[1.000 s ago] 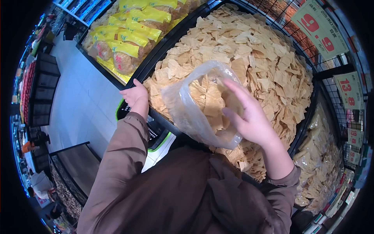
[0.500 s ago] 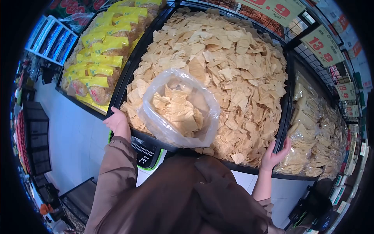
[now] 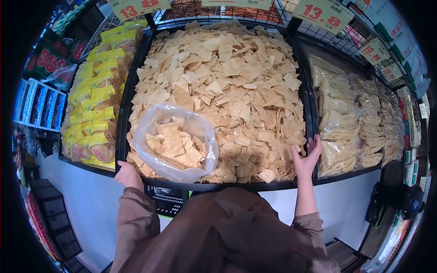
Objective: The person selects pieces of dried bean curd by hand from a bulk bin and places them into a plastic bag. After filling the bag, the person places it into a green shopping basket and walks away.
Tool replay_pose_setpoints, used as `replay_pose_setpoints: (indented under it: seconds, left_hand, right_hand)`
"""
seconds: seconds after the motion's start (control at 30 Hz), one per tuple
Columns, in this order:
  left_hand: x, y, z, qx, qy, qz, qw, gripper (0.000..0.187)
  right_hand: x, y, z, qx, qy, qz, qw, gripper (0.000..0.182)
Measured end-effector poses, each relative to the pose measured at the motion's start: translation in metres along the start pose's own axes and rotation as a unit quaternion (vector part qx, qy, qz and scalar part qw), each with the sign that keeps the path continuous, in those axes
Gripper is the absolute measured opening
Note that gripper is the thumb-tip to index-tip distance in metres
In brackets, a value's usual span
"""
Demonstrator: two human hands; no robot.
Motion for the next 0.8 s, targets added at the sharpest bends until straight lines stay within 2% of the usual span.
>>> replay_pose_setpoints:
  seconds: [0.1, 0.17, 0.3, 0.37, 0.47, 0.5, 0.63, 0.7, 0.73, 0.8]
  left_hand:
    - [-0.001, -0.004, 0.006, -0.009, -0.001, 0.002, 1.0, 0.088]
    - [-0.002, -0.007, 0.007, -0.015, 0.001, 0.001, 1.0, 0.088]
    - [-0.002, -0.013, 0.011, 0.006, 0.001, -0.006, 1.0, 0.087]
    - [-0.002, -0.011, 0.009, 0.009, 0.003, -0.016, 1.0, 0.088]
    - [-0.001, -0.01, 0.008, 0.003, 0.011, -0.024, 1.0, 0.09]
    - [-0.001, -0.009, 0.006, 0.017, 0.004, -0.016, 1.0, 0.091]
    - [0.001, -0.002, 0.001, -0.005, 0.005, -0.017, 1.0, 0.092]
    - [0.003, -0.002, 0.0, -0.003, 0.005, -0.013, 1.0, 0.093]
    - [0.002, -0.001, -0.001, -0.002, 0.009, -0.003, 1.0, 0.093]
    - [0.002, -0.001, -0.001, -0.002, 0.005, -0.007, 1.0, 0.094]
  right_hand:
    - [0.051, 0.015, -0.061, 0.097, -0.072, -0.002, 0.993, 0.112]
    - [0.08, 0.031, -0.094, 0.163, -0.152, 0.05, 0.974, 0.118]
    - [0.095, 0.07, -0.13, 0.238, -0.167, 0.061, 0.955, 0.123]
    - [0.104, 0.084, -0.132, 0.316, -0.169, 0.077, 0.931, 0.119]
    - [0.117, 0.098, -0.125, 0.336, -0.196, 0.157, 0.908, 0.109]
    - [0.12, 0.098, -0.124, 0.336, -0.2, 0.151, 0.908, 0.103]
    - [0.119, 0.102, -0.124, 0.349, -0.191, 0.133, 0.907, 0.099]
    - [0.111, 0.106, -0.121, 0.298, -0.181, 0.129, 0.928, 0.089]
    - [0.11, 0.106, -0.122, 0.301, -0.184, 0.129, 0.927, 0.089]
    - [0.11, 0.104, -0.121, 0.284, -0.178, 0.112, 0.936, 0.077]
Point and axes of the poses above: each hand's wrist, its own z-axis away from the middle knuckle, its own y-axis out of the palm, x = y × z, the point moved 2 cm from there along -z, towards the middle knuckle
